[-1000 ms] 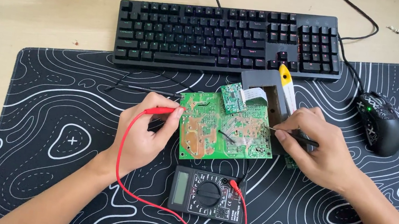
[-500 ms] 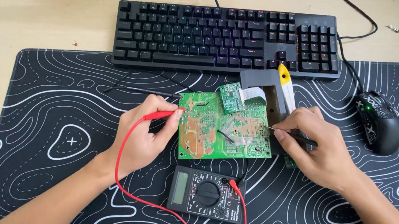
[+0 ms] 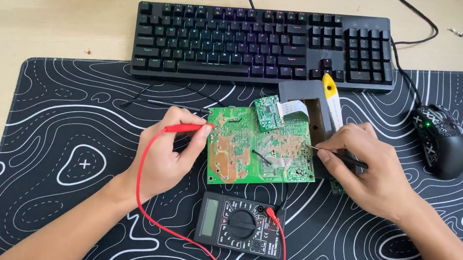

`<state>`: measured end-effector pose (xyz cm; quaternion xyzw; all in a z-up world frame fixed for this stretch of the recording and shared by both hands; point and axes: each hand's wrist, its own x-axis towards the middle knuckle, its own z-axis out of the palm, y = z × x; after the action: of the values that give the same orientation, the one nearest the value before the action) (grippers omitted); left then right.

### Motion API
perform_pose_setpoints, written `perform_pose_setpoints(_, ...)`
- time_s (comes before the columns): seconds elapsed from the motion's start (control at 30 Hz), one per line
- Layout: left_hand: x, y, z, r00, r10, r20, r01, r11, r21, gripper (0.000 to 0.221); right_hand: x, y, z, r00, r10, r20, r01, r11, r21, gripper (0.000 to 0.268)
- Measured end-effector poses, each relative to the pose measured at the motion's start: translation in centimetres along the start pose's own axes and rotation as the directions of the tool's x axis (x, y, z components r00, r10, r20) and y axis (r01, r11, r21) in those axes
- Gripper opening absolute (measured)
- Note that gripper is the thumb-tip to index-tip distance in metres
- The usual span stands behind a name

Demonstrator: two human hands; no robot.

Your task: Using a digital multimeter to test various electrical points on a circuit board.

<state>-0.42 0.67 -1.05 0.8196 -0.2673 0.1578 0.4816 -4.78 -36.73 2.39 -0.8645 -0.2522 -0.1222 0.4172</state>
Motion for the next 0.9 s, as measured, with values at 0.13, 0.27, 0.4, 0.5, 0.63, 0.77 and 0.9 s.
perform_pose_setpoints(0.13,0.2,0.1,-0.2,0.998,-0.044,0.046,0.046,0.998,-0.037,0.011,0.1,-0.2,-0.1,1.0,-0.013,0.005,0.013,1.0,-0.002,0.009)
perform_pose_setpoints(0.27,0.3,0.1,-0.2,0.996,-0.062,0.061,0.065,0.997,-0.045,0.012,0.2,-0.2,-0.2,1.0,-0.014,0.006,0.014,1.0,-0.006,0.008)
perform_pose_setpoints(0.4,0.3,-0.1,-0.2,0.994,-0.075,0.084,0.078,0.996,-0.034,0.014,0.2,-0.1,-0.1,1.0,-0.009,0.007,0.01,1.0,-0.008,0.008)
perform_pose_setpoints(0.5,0.2,0.0,-0.3,0.992,-0.081,0.093,0.085,0.996,-0.03,0.014,0.2,-0.2,-0.2,1.0,-0.007,0.013,0.007,1.0,-0.011,0.008)
perform_pose_setpoints(0.63,0.2,-0.1,-0.4,0.99,-0.089,0.111,0.092,0.995,-0.027,0.014,0.1,-0.1,-0.2,1.0,-0.005,0.014,0.005,1.0,-0.02,0.008)
perform_pose_setpoints(0.77,0.3,0.2,-0.5,0.988,-0.091,0.121,0.096,0.995,-0.03,0.014,0.0,0.2,-1.0,1.0,-0.013,0.024,0.013,0.999,-0.039,0.007)
perform_pose_setpoints(0.9,0.3,0.5,-0.5,0.984,-0.111,0.139,0.115,0.993,-0.022,0.016,-0.5,2.0,-4.1,0.992,0.074,0.1,-0.05,0.973,-0.226,0.009)
